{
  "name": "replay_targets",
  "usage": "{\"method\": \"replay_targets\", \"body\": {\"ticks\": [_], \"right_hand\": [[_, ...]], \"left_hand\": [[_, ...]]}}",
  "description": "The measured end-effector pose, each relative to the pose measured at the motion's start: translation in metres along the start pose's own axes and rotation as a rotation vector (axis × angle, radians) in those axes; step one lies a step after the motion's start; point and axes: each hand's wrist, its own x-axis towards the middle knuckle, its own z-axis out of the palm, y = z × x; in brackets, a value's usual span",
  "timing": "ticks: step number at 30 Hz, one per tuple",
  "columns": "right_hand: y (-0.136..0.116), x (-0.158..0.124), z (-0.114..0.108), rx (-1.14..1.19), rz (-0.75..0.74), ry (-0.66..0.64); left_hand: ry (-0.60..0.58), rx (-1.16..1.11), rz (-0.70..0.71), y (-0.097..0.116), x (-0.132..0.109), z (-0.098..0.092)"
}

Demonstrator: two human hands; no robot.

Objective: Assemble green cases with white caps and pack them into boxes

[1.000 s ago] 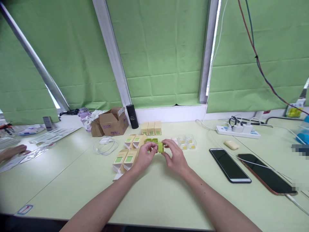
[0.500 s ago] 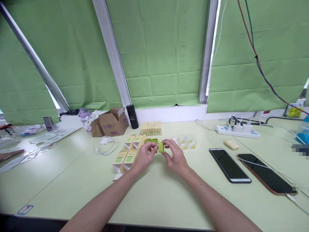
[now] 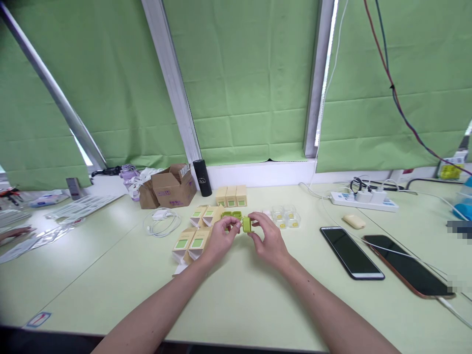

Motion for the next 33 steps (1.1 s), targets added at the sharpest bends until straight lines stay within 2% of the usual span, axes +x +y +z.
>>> {"method": "replay_targets", "body": {"ticks": [22, 33], "right_hand": [[-0.0009, 0.0005, -0.0008, 0.002, -0.001, 0.005], [-0.0031, 0.0013, -0.002, 0.009, 0.003, 0.002]], "left_hand": [[0.003, -0.005, -0.018, 0.0004, 0.0005, -0.002], [0.021, -0.014, -0.029, -0.0058, 0.0019, -0.0019]]}}
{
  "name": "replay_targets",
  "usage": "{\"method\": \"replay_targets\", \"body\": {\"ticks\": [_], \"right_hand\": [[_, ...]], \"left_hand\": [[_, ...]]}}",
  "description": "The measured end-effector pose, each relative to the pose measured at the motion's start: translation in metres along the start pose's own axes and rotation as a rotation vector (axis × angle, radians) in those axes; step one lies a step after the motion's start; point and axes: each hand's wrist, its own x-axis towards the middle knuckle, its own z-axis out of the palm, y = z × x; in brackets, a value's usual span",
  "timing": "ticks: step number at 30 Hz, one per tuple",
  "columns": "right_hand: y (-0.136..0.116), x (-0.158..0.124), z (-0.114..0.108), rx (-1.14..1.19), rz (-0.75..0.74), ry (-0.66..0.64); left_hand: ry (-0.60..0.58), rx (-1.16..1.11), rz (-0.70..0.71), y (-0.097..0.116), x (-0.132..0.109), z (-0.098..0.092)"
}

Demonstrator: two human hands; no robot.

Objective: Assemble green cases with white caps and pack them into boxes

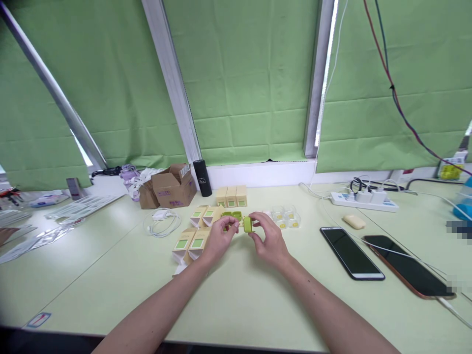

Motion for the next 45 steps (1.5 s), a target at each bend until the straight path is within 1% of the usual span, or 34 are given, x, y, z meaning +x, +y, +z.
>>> {"method": "replay_targets", "body": {"ticks": [7, 11, 16, 19, 22, 26, 31, 41, 45], "right_hand": [[-0.002, 0.001, -0.002, -0.023, -0.002, 0.002], [-0.002, 0.001, -0.003, -0.04, -0.008, -0.028], [-0.003, 0.0, -0.003, -0.066, -0.029, -0.058], [-0.002, 0.0, -0.003, -0.1, -0.059, -0.065], [-0.002, 0.0, -0.004, -0.14, -0.09, -0.074], [-0.004, 0.001, -0.004, -0.165, -0.123, -0.084], [-0.004, 0.002, -0.006, -0.179, -0.143, -0.075], [-0.002, 0.002, -0.006, -0.266, -0.25, -0.079], [-0.002, 0.002, -0.005, -0.274, -0.245, -0.088]], "left_hand": [[0.095, -0.005, 0.009, -0.015, 0.003, 0.0], [0.111, 0.036, 0.053, -0.009, -0.001, -0.001], [0.055, 0.008, 0.189, 0.005, -0.008, -0.003], [0.008, 0.015, 0.266, 0.007, -0.01, -0.002], [-0.024, 0.06, 0.305, 0.006, -0.01, -0.001], [-0.037, 0.096, 0.314, 0.005, -0.01, 0.0], [-0.012, 0.09, 0.288, 0.003, -0.009, 0.001], [0.003, 0.088, 0.285, 0.0, -0.009, 0.003], [0.008, 0.09, 0.288, 0.001, -0.009, 0.003]]}}
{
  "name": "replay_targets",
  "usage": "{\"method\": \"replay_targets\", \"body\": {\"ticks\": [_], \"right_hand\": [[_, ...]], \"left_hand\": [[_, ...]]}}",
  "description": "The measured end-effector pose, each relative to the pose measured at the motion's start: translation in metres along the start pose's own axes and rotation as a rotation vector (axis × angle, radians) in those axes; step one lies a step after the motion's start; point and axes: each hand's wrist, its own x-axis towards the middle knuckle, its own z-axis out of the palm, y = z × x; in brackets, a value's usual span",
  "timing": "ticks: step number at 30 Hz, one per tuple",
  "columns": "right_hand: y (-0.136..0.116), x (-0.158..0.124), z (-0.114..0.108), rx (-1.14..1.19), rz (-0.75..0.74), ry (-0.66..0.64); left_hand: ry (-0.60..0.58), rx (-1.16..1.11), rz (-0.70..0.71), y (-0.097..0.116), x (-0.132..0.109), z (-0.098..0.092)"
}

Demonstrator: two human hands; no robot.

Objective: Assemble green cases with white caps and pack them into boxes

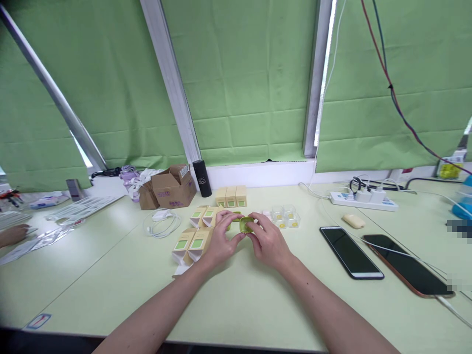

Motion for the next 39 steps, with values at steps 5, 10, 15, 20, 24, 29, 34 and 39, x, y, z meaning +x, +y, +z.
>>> {"method": "replay_targets", "body": {"ticks": [5, 10, 15, 20, 24, 29, 34, 39], "right_hand": [[-0.0012, 0.0004, 0.0004, -0.005, -0.006, 0.003], [-0.0034, 0.0018, -0.0009, -0.008, -0.015, 0.005], [-0.0047, 0.0046, -0.0019, -0.003, -0.025, 0.007], [-0.0053, 0.0056, -0.0014, 0.002, -0.031, 0.012], [-0.0049, 0.0043, -0.0005, 0.0, -0.029, 0.024], [-0.0042, 0.0029, 0.0008, 0.003, -0.029, 0.058], [-0.006, 0.0047, 0.0001, 0.012, -0.05, 0.071], [-0.0073, 0.0059, -0.0007, 0.01, -0.042, 0.057]], "left_hand": [[0.004, 0.012, 0.022, 0.0012, 0.0002, -0.0006], [0.012, 0.016, 0.046, 0.0019, 0.0, -0.0015], [0.019, 0.02, 0.063, 0.0024, 0.0001, -0.0021], [0.024, 0.018, 0.058, 0.0045, 0.0004, -0.003], [0.022, 0.011, 0.05, 0.0071, 0.0007, -0.0045], [0.017, 0.008, 0.064, 0.0088, 0.0008, -0.0062], [0.02, 0.006, 0.073, 0.0099, 0.0008, -0.0065], [0.022, 0.006, 0.074, 0.0092, 0.0011, -0.0059]]}}
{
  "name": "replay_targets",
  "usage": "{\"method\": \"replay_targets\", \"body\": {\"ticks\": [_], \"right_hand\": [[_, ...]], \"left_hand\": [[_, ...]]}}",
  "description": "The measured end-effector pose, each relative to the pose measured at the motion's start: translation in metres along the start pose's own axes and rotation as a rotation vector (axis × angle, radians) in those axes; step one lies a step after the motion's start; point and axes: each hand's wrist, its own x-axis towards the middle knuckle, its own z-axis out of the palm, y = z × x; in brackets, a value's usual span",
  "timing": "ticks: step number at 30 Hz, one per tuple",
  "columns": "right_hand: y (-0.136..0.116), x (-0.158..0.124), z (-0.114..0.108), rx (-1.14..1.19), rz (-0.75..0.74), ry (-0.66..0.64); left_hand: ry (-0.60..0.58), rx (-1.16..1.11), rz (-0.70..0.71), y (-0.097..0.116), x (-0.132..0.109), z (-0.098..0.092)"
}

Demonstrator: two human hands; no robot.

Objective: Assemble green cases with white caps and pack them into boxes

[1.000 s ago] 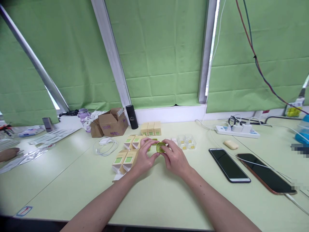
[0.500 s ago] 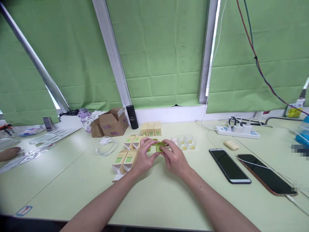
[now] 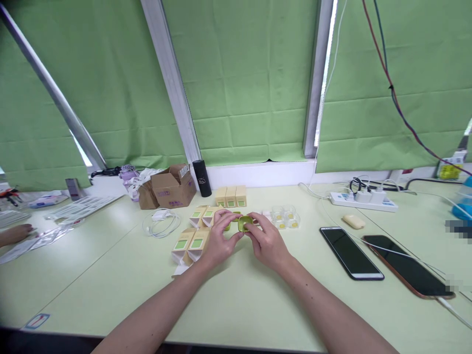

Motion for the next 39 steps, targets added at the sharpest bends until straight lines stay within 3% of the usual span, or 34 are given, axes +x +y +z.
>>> {"method": "replay_targets", "body": {"ticks": [39], "right_hand": [[0.0041, -0.0065, 0.0037, 0.025, 0.084, 0.017]], "left_hand": [[0.017, -0.016, 0.008, -0.0061, -0.003, -0.0007]]}}
